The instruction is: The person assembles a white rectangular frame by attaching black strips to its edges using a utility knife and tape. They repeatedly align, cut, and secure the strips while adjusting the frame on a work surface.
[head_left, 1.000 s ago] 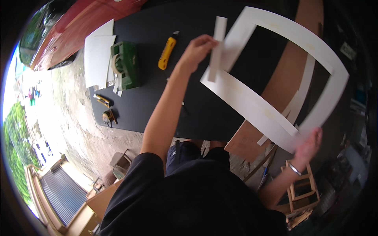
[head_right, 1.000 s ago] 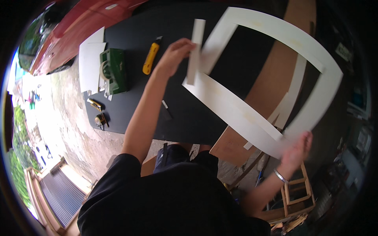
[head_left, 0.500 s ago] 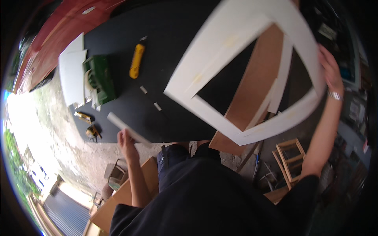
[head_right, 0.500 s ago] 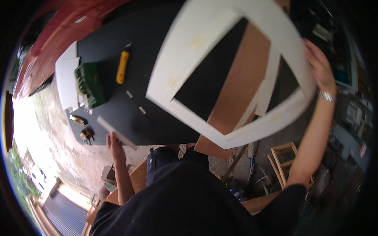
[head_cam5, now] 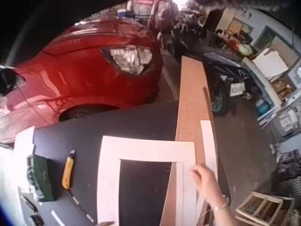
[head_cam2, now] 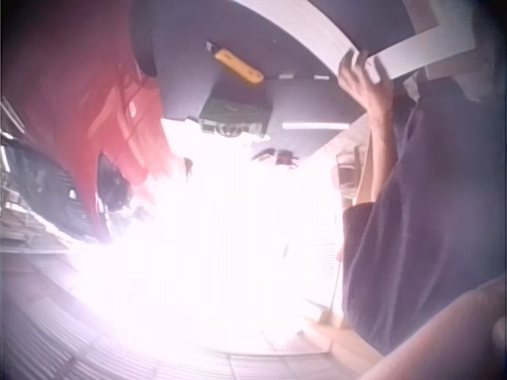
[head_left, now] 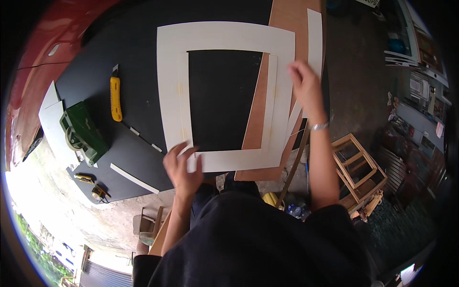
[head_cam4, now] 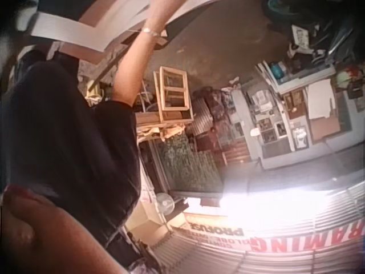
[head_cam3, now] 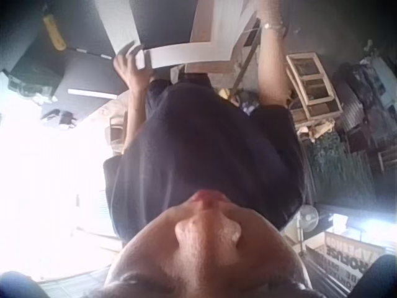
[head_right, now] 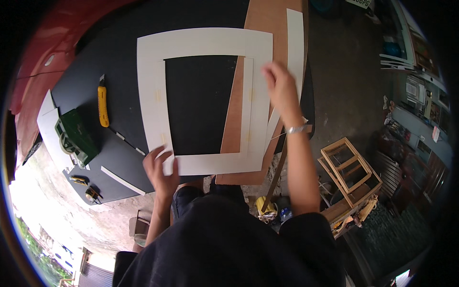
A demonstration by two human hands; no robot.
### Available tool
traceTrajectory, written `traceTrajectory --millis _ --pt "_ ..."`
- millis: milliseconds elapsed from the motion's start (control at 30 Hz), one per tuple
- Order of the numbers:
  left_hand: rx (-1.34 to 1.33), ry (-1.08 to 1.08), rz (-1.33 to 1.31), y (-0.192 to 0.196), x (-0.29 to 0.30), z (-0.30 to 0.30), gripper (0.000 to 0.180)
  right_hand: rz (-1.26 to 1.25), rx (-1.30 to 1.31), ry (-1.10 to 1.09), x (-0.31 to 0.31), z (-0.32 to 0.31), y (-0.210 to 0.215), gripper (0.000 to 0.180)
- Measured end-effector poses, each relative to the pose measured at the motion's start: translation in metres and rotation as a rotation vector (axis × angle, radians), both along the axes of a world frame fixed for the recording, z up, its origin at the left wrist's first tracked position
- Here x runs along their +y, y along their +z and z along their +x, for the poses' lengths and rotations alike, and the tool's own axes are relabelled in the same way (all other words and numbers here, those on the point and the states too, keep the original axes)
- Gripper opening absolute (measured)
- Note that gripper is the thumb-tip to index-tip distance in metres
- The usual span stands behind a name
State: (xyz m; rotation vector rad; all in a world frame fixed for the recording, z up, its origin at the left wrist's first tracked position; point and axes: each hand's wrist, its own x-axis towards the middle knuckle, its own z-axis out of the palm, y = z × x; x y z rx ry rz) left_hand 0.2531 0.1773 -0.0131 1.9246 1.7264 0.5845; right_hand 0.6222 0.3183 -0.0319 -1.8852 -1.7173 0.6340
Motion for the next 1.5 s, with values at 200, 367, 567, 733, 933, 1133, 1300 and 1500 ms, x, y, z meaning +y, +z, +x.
traceTrajectory --millis 200,367,567,733,933,1133,1300,1500 --pt "-0.042 -0.623 -0.039 -0.034 0.108 0.124 0.088 0.092 -0.049 0.039 -0.049 -0.026 -0.025 0.02" --pt "0.121 -0.702 -0.026 -0.052 0.139 0.162 0.113 0.13 -0.123 0.12 -0.046 -0.017 -0.037 0.028" --pt "0.183 -0.716 -0.043 -0.051 0.138 0.166 0.119 0.158 -0.122 0.164 -0.045 -0.01 -0.044 0.029" --pt "0.252 -0.726 -0.07 -0.042 0.139 0.169 0.118 0.055 -0.052 0.198 -0.042 0.0 -0.042 0.028" --pt "0.242 -0.719 -0.063 -0.045 0.137 0.169 0.117 0.029 0.007 0.275 -0.033 0.005 -0.032 0.027" --pt "0.235 -0.716 -0.071 -0.044 0.137 0.169 0.118 0.014 0.018 0.31 -0.026 0.005 -0.031 0.025" --pt "0.232 -0.712 -0.055 -0.044 0.136 0.169 0.118 0.019 0.0 0.368 -0.022 0.007 -0.027 0.023" --pt "0.272 -0.701 -0.081 -0.04 0.134 0.171 0.117 -0.012 0.096 0.288 -0.023 0.006 -0.029 0.02"
